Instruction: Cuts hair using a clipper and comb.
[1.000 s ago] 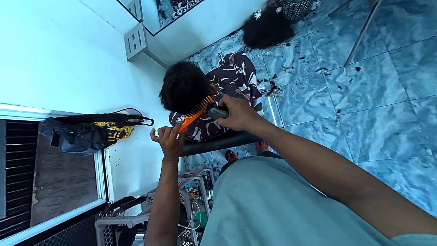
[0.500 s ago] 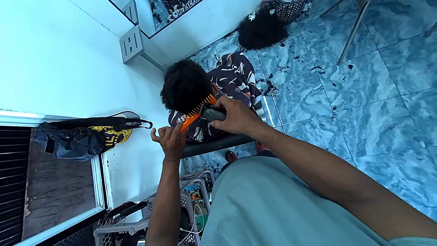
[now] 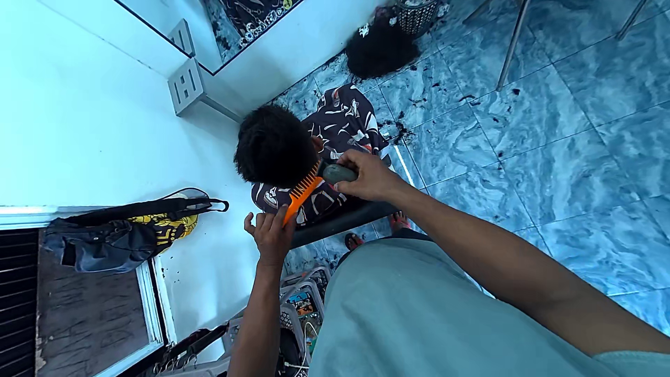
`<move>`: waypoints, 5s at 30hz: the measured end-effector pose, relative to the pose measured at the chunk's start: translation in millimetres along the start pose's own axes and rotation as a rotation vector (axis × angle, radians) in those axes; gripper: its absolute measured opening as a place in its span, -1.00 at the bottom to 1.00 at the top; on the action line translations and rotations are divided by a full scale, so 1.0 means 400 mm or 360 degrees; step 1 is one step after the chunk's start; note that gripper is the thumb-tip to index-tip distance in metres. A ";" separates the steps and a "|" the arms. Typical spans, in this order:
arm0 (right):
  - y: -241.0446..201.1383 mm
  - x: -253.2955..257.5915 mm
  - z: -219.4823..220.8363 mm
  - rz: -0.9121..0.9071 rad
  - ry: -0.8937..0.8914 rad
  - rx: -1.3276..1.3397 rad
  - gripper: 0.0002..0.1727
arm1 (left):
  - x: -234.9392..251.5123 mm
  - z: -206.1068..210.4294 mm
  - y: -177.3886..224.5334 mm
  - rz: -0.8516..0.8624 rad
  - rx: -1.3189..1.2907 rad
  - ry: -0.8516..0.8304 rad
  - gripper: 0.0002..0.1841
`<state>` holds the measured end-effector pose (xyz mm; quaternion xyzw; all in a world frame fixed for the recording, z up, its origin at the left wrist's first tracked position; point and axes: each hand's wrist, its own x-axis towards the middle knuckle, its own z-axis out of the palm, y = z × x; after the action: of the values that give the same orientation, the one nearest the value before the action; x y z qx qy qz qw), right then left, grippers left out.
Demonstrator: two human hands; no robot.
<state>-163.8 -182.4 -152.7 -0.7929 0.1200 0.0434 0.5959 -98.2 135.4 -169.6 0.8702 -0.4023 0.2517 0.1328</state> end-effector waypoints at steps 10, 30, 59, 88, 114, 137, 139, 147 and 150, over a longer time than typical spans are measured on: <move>-0.064 0.030 0.008 -0.0188 -0.0066 -0.0063 -0.48 | 0.063 -0.033 0.020 0.0047 0.0040 0.0154 -0.71; -0.094 0.083 -0.067 -0.0284 -0.0292 -0.0101 -0.51 | 0.087 -0.045 0.097 -0.0046 0.0128 0.0022 -0.74; -0.202 0.102 -0.138 -0.0204 -0.0286 -0.0690 -0.55 | 0.124 -0.055 0.095 -0.0167 0.0001 0.0294 -0.70; -0.148 0.086 -0.107 -0.0098 -0.0248 -0.0508 -0.51 | 0.085 -0.037 0.101 -0.0146 -0.0040 0.0268 -0.72; -0.225 0.101 -0.177 -0.0099 -0.0251 -0.0780 -0.50 | 0.120 -0.059 0.055 -0.0260 -0.0337 0.0228 -0.68; -0.310 0.009 -0.109 -0.0151 -0.0240 -0.0930 -0.57 | 0.056 -0.043 -0.009 0.0192 -0.0297 -0.0236 -0.68; -0.239 -0.005 -0.154 -0.0014 -0.0103 -0.0658 -0.53 | 0.068 -0.061 -0.037 0.0252 -0.0301 -0.0205 -0.66; -0.090 -0.054 -0.169 0.0252 0.0337 0.0688 -0.56 | 0.260 -0.158 -0.149 -0.1050 -0.0729 0.0218 -0.61; -0.039 -0.057 -0.160 0.0236 0.0550 0.0945 -0.54 | 0.245 -0.204 -0.052 -0.1268 -0.0986 0.0137 -0.61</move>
<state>-186.9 -236.2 -114.9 -0.5697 0.2837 -0.0852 0.7666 -55.4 121.9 -48.6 0.8647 -0.0890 0.0861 0.4869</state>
